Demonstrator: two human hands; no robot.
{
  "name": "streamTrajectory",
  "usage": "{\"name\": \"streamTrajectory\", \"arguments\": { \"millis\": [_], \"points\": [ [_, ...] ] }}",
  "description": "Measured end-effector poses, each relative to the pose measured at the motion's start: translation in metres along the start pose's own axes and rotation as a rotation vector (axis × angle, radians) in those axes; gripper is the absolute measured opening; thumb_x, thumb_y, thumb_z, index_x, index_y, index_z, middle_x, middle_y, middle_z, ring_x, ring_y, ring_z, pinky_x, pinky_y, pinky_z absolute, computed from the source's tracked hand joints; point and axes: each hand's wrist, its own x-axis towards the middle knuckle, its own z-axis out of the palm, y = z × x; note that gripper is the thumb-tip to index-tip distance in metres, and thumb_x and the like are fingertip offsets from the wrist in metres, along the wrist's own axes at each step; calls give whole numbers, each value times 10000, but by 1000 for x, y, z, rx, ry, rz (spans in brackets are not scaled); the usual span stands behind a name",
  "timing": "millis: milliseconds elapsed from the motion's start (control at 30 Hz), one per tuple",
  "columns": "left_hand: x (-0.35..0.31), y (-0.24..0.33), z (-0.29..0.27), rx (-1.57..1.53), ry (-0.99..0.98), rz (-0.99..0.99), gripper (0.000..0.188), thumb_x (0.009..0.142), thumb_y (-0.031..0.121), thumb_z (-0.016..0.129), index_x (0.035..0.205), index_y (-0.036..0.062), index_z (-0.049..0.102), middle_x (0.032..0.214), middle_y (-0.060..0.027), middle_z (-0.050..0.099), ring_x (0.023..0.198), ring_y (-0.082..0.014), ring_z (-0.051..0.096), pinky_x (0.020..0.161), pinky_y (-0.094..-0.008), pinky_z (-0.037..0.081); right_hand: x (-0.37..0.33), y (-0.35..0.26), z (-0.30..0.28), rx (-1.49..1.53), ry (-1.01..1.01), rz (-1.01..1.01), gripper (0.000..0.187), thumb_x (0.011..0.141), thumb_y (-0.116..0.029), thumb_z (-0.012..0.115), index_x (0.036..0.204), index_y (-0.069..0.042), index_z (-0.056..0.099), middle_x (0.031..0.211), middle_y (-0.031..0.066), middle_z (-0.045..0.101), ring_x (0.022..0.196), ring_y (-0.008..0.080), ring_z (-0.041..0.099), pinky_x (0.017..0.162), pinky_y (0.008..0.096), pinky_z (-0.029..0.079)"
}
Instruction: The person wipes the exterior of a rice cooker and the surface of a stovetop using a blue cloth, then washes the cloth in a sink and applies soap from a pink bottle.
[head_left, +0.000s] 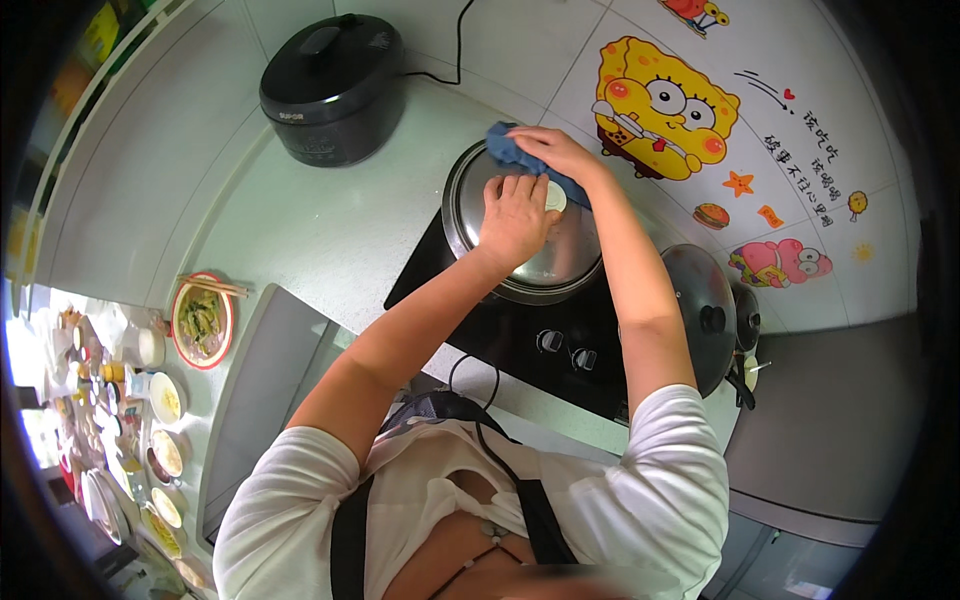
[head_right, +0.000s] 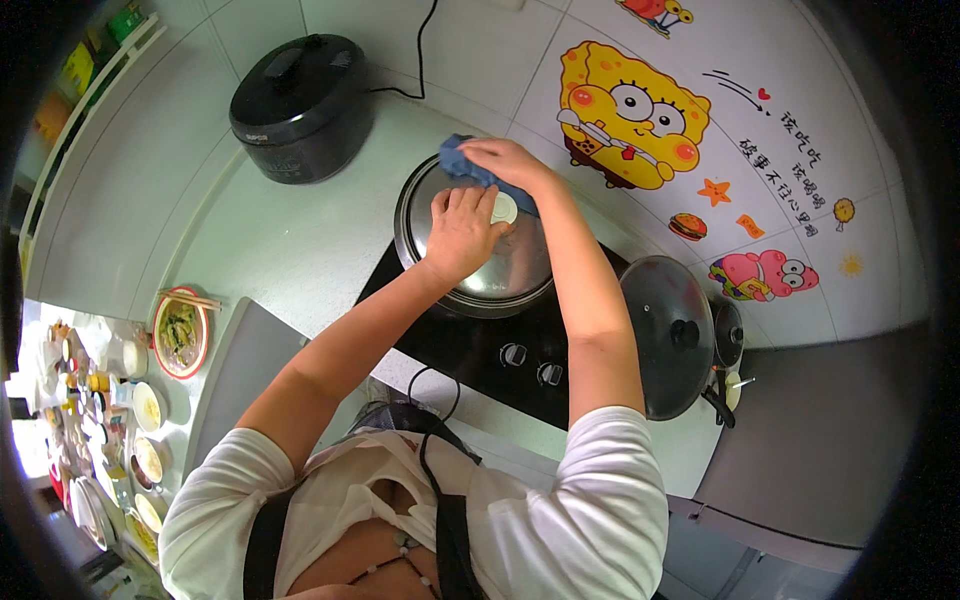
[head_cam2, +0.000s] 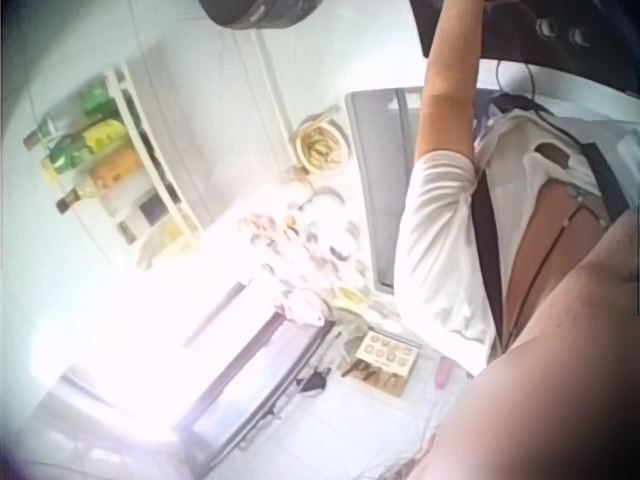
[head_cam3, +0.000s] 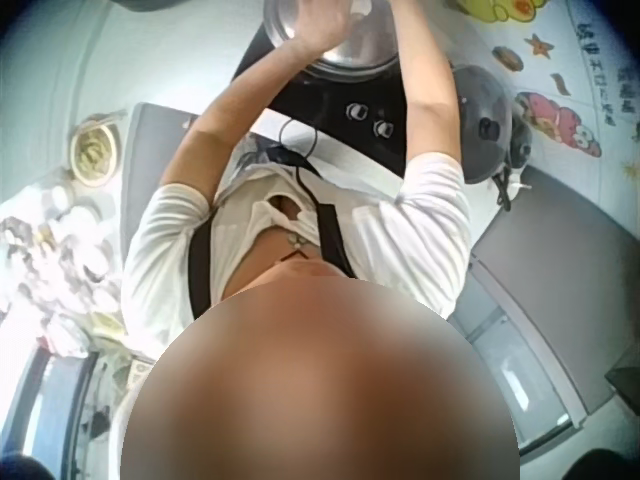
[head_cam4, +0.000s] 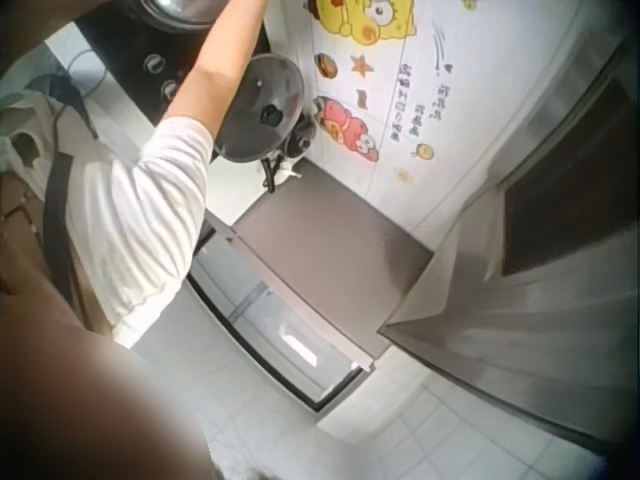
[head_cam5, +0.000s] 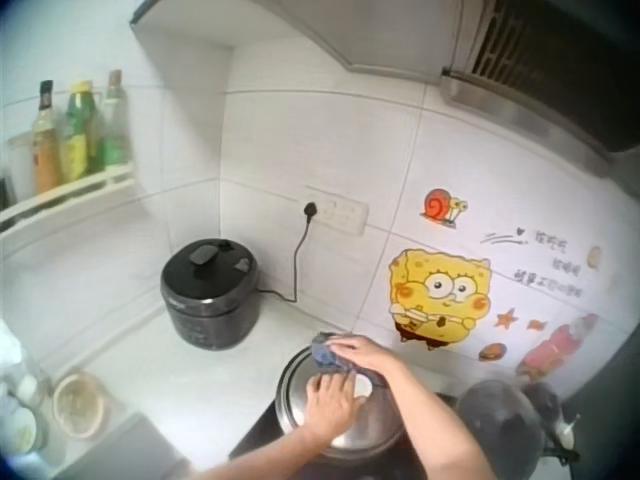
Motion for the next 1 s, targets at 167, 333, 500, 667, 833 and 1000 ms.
{"name": "streamTrajectory", "arguments": {
  "millis": [167, 333, 500, 667, 833, 1000],
  "points": [
    [-3, -7, -4, -6, 24, -20, 529, 734, 306, 633, 1154, 18, 491, 1025, -87, 523, 1001, -244, 461, 928, -427, 300, 15, -18, 9, -128, -199, -114, 332, 850, -281, 548, 1098, -64, 595, 1192, 103, 527, 1123, 213, 467, 951, 294, 352],
    [-4, -5, 1, 23, 63, 7, 546, 739, 349, 619, 1155, 18, 496, 1034, -86, 530, 1019, -242, 461, 949, -435, 288, -22, 1, 2, -94, 57, -103, 324, 841, -270, 563, 1102, -81, 595, 1207, 126, 522, 1141, 232, 463, 954, 313, 355],
    [-3, -2, 5, 37, 39, 2, 512, 751, 336, 614, 1149, 34, 502, 1042, -90, 530, 1023, -265, 459, 941, -434, 295, -91, 29, 12, -122, 519, 8, 301, 823, -229, 583, 1092, -95, 599, 1188, 153, 533, 1124, 283, 483, 947, 335, 365],
    [0, 1, 9, 61, 66, 31, 487, 746, 331, 621, 1125, 43, 517, 1017, -86, 538, 996, -263, 470, 927, -425, 303, -153, 16, 64, -241, 838, 78, 281, 817, -203, 575, 1074, -95, 600, 1183, 145, 536, 1156, 314, 443, 962, 359, 350],
    [7, -10, 10, 77, 1, 73, 464, 748, 353, 616, 1114, 75, 554, 1005, -77, 561, 973, -253, 496, 890, -427, 339, -181, -2, 111, -331, 931, 44, 273, 805, -173, 587, 1065, -91, 600, 1177, 114, 545, 1153, 306, 446, 954, 374, 360],
    [42, -43, -13, -92, -409, 263, 413, 776, 333, 587, 1135, 132, 558, 985, -130, 568, 970, -319, 515, 806, -410, 430, -199, -17, 114, -337, 884, -13, 252, 782, -97, 593, 1032, -69, 609, 1143, 122, 563, 1125, 315, 463, 932, 371, 376]
  ]
}}
